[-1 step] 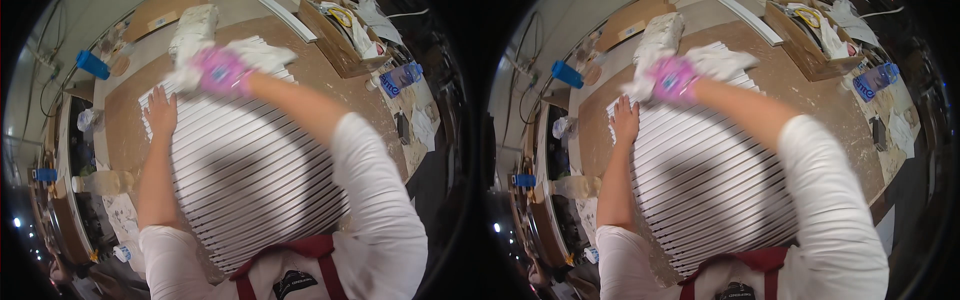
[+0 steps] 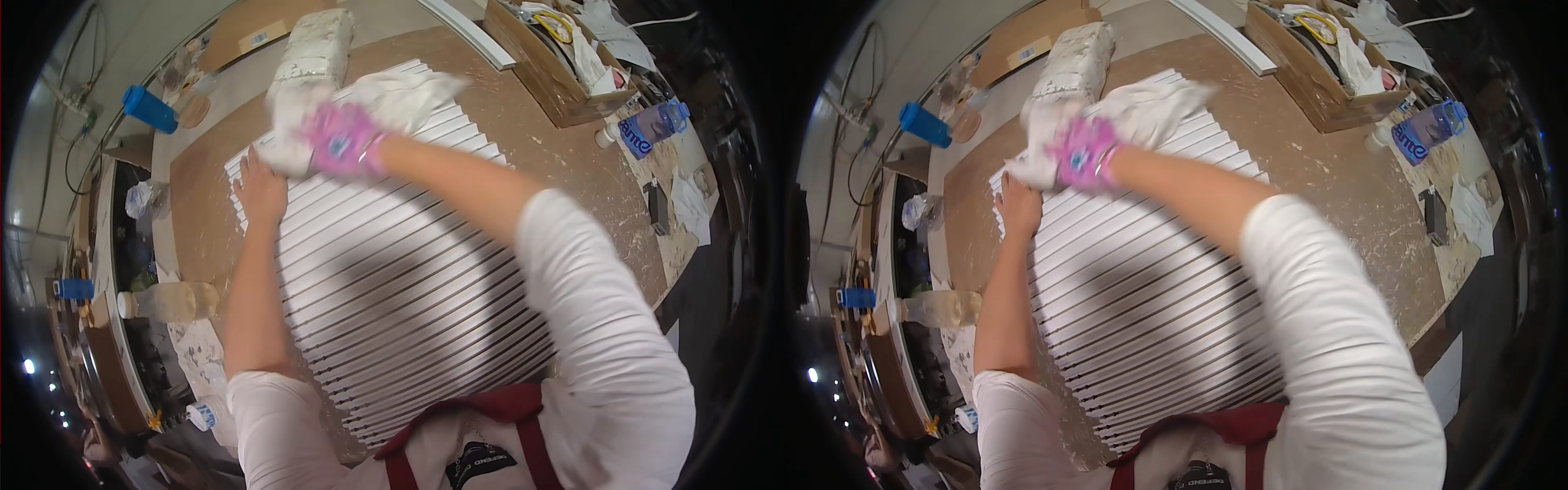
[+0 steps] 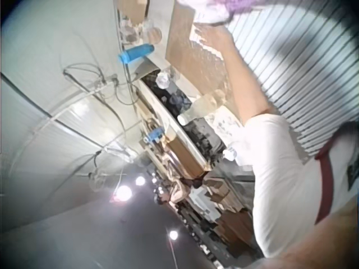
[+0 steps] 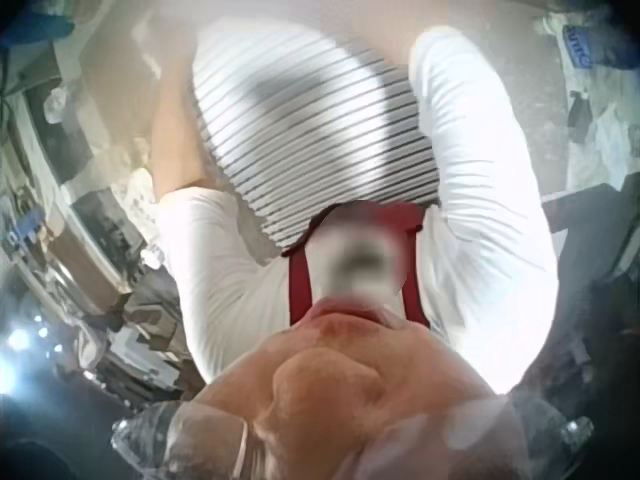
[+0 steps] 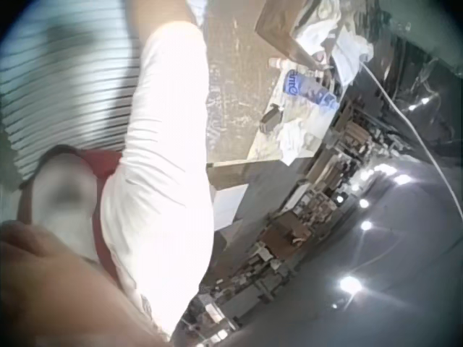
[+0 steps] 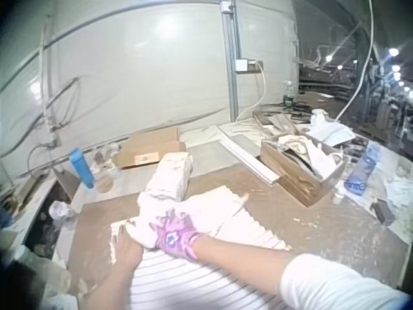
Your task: The person cleans a white slatted panel and individual white strips by wiping them with a cloth.
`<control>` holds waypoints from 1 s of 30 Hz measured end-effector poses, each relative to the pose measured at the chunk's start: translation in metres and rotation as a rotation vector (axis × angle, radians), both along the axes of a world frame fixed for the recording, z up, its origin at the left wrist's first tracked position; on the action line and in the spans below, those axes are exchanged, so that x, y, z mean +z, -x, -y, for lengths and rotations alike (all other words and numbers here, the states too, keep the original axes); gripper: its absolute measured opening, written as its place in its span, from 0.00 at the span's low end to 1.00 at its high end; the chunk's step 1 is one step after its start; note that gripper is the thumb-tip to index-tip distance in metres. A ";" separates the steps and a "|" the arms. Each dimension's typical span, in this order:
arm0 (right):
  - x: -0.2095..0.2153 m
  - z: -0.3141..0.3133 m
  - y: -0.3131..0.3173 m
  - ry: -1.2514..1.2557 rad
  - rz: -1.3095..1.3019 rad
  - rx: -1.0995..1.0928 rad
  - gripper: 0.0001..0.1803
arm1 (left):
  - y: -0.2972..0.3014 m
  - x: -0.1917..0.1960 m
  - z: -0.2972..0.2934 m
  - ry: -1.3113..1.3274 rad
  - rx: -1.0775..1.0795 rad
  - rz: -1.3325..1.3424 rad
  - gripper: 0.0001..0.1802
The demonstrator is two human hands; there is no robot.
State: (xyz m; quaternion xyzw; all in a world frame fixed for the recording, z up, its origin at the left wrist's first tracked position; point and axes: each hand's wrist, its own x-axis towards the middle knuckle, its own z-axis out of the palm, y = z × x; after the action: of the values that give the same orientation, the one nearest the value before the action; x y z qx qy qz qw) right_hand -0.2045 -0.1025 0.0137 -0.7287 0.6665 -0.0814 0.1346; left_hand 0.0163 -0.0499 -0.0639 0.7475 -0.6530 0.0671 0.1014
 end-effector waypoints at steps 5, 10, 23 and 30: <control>-0.021 0.002 0.073 0.394 -0.133 0.653 0.19 | 0.018 0.012 -0.001 -0.008 0.004 -0.055 0.32; -0.064 0.090 0.295 0.176 -0.346 0.091 0.17 | 0.044 0.015 0.013 -0.031 -0.025 -0.085 0.34; 0.054 -0.035 0.114 -0.156 1.481 0.162 0.26 | 0.210 0.102 0.010 0.496 -0.586 -1.214 0.35; -0.006 0.048 0.149 0.373 0.668 0.255 0.29 | 0.137 0.108 0.033 0.732 -0.396 -0.667 0.15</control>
State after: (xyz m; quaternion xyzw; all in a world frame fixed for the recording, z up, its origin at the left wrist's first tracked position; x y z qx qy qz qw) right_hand -0.3533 -0.1508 0.0072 -0.7509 0.4641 -0.4160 0.2186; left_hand -0.1209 -0.0829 0.0438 0.5065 -0.6480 0.0288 0.5681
